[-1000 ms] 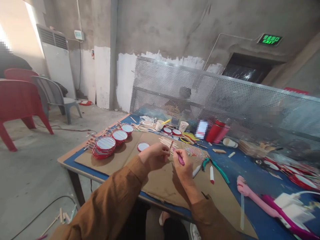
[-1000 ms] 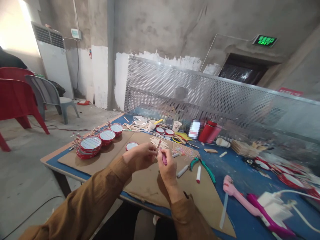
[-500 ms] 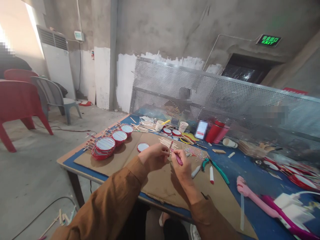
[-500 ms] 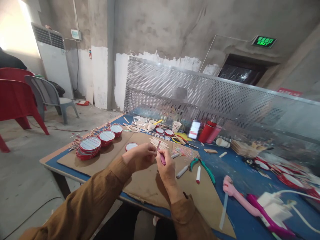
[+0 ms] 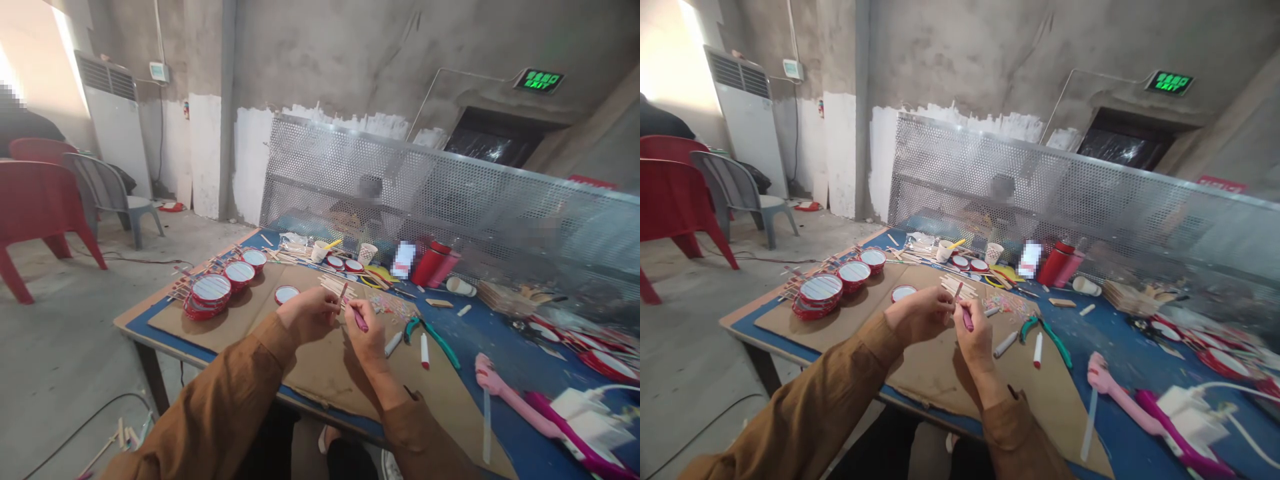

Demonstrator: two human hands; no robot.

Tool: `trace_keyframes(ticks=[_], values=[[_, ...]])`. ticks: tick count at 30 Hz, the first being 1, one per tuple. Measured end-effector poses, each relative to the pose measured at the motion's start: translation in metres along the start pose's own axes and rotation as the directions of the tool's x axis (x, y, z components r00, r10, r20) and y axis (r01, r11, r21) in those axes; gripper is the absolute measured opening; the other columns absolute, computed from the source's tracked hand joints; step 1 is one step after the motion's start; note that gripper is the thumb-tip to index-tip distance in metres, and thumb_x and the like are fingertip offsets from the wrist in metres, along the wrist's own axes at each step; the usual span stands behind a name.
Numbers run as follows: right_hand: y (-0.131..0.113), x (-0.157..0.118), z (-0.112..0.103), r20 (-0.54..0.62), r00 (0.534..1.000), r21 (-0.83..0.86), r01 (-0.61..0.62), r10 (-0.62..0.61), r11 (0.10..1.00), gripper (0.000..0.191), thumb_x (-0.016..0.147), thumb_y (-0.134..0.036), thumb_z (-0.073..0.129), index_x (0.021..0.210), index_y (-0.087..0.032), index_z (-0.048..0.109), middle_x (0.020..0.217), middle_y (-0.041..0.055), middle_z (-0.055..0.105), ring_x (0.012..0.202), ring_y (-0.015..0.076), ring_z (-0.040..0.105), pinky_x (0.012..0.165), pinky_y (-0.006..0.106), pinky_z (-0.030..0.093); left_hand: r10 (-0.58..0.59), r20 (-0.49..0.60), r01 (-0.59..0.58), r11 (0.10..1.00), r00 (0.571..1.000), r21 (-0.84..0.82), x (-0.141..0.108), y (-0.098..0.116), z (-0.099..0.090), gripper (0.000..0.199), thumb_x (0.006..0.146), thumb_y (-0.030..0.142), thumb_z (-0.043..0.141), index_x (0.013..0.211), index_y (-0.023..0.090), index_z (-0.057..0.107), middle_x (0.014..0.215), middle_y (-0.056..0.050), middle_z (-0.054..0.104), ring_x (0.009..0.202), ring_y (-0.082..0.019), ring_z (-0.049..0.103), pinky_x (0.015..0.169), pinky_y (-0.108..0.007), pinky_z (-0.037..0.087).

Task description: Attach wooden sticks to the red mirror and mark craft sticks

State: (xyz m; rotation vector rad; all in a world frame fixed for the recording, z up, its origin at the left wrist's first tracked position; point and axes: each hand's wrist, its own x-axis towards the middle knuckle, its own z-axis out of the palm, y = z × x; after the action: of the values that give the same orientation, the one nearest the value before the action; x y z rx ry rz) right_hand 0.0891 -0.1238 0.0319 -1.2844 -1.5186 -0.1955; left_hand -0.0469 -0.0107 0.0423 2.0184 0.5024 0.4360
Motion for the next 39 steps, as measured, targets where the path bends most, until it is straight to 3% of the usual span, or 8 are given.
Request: trace_keyframes(ticks=[5, 13, 17, 24, 31, 39], values=[[0.0014, -0.0004, 0.0000, -0.014, 1.000, 0.015, -0.017, 0.017, 1.000, 0.015, 0.092, -0.034, 0.053, 0.089, -0.021, 0.060, 0.080, 0.0028, 0.069, 0.071, 0.0164, 0.066, 0.066, 0.027, 0.051, 0.027, 0.015, -0.027, 1.000, 1.000, 0.005, -0.0008, 0.0027, -0.0007, 0.022, 0.080, 0.025, 0.059, 0.061, 0.014, 0.058, 0.058, -0.002, 0.058, 0.058, -0.012, 0.052, 0.059, -0.025, 0.038], [-0.0002, -0.0002, 0.0002, 0.003, 1.000, 0.035, -0.029, 0.029, 0.999, 0.015, 0.092, -0.033, 0.053, 0.087, -0.021, 0.060, 0.078, 0.0024, 0.068, 0.070, 0.0161, 0.065, 0.066, 0.027, 0.051, -0.048, -0.038, 0.045, 0.997, 0.998, -0.067, -0.0018, 0.0076, 0.0057, 0.020, 0.078, 0.021, 0.061, 0.060, 0.013, 0.056, 0.056, 0.001, 0.054, 0.057, -0.011, 0.047, 0.060, -0.025, 0.036], [0.0013, -0.0006, 0.0005, 0.016, 1.000, 0.029, -0.024, 0.023, 0.999, 0.015, 0.091, -0.033, 0.053, 0.085, -0.021, 0.059, 0.074, 0.0009, 0.066, 0.067, 0.0153, 0.063, 0.065, 0.026, 0.050, -0.031, -0.026, 0.029, 0.996, 0.999, -0.087, -0.0013, 0.0060, 0.0063, 0.018, 0.078, 0.021, 0.061, 0.062, 0.013, 0.058, 0.057, 0.000, 0.055, 0.058, -0.011, 0.047, 0.059, -0.025, 0.036], [0.0024, 0.0004, 0.0010, 0.009, 1.000, 0.023, -0.014, 0.014, 1.000, 0.015, 0.091, -0.033, 0.053, 0.084, -0.021, 0.060, 0.073, 0.0005, 0.066, 0.066, 0.0149, 0.062, 0.064, 0.025, 0.048, -0.009, -0.006, 0.009, 1.000, 1.000, 0.018, -0.0021, 0.0061, 0.0014, 0.018, 0.078, 0.021, 0.058, 0.061, 0.014, 0.057, 0.057, -0.001, 0.058, 0.058, -0.011, 0.050, 0.059, -0.024, 0.037], [0.0026, -0.0009, 0.0014, 0.023, 1.000, 0.014, -0.011, 0.011, 1.000, 0.015, 0.092, -0.032, 0.053, 0.086, -0.021, 0.060, 0.075, 0.0011, 0.067, 0.067, 0.0148, 0.063, 0.064, 0.025, 0.048, -0.007, -0.017, 0.006, 1.000, 1.000, -0.027, -0.0038, 0.0075, 0.0014, 0.023, 0.077, 0.028, 0.063, 0.061, 0.013, 0.058, 0.057, -0.001, 0.057, 0.058, -0.012, 0.049, 0.060, -0.025, 0.039], [0.0049, -0.0006, 0.0019, 0.025, 0.999, 0.019, -0.028, 0.027, 0.999, 0.016, 0.091, -0.034, 0.053, 0.087, -0.021, 0.061, 0.078, 0.0023, 0.068, 0.069, 0.0157, 0.064, 0.065, 0.026, 0.049, -0.009, -0.027, 0.009, 1.000, 1.000, 0.019, -0.0036, 0.0090, 0.0013, 0.021, 0.079, 0.022, 0.058, 0.060, 0.014, 0.056, 0.057, -0.001, 0.058, 0.057, -0.011, 0.051, 0.059, -0.024, 0.038]])
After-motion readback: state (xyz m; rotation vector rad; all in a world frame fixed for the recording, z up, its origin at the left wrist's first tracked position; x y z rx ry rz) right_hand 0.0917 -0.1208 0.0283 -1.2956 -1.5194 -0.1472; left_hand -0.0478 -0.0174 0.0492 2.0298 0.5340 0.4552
